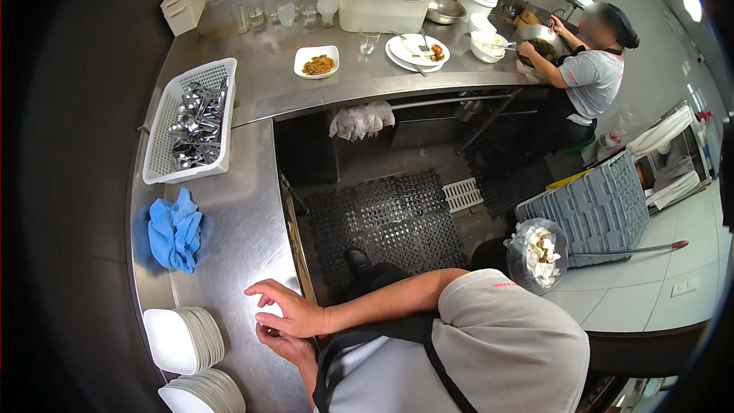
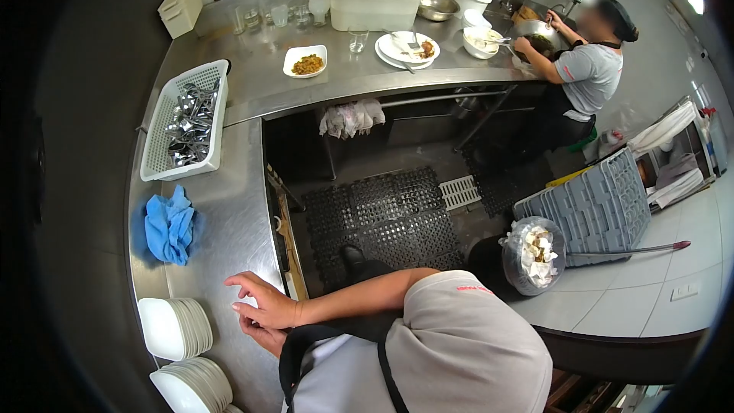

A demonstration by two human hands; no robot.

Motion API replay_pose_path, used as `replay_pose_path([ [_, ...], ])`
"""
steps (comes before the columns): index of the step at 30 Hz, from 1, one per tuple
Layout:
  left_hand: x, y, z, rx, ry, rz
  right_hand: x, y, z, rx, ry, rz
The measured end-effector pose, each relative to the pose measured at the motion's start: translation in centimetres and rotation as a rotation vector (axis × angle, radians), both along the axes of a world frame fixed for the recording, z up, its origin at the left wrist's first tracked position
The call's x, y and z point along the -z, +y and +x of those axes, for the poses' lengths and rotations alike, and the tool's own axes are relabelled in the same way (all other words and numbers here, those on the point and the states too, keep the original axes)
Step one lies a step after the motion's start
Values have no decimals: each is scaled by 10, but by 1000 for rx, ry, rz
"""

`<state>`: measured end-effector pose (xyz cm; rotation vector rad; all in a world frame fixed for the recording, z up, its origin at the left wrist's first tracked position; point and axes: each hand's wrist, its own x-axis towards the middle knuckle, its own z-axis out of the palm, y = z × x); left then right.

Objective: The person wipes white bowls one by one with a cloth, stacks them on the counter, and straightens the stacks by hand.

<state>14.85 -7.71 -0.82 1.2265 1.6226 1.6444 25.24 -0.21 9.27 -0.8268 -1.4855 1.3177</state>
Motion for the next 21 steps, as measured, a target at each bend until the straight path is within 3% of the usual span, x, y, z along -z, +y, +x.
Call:
replay_pose_path([
  [9,9,-11,-13,-23,185,-134,0,1,9,35,0,-17],
  [15,-2,-12,-6,-16,-11,-218,3,3,14,65,30,-10],
  [21,-3,-11,-8,-47,107,-263,4,4,17,81,-6,-9],
])
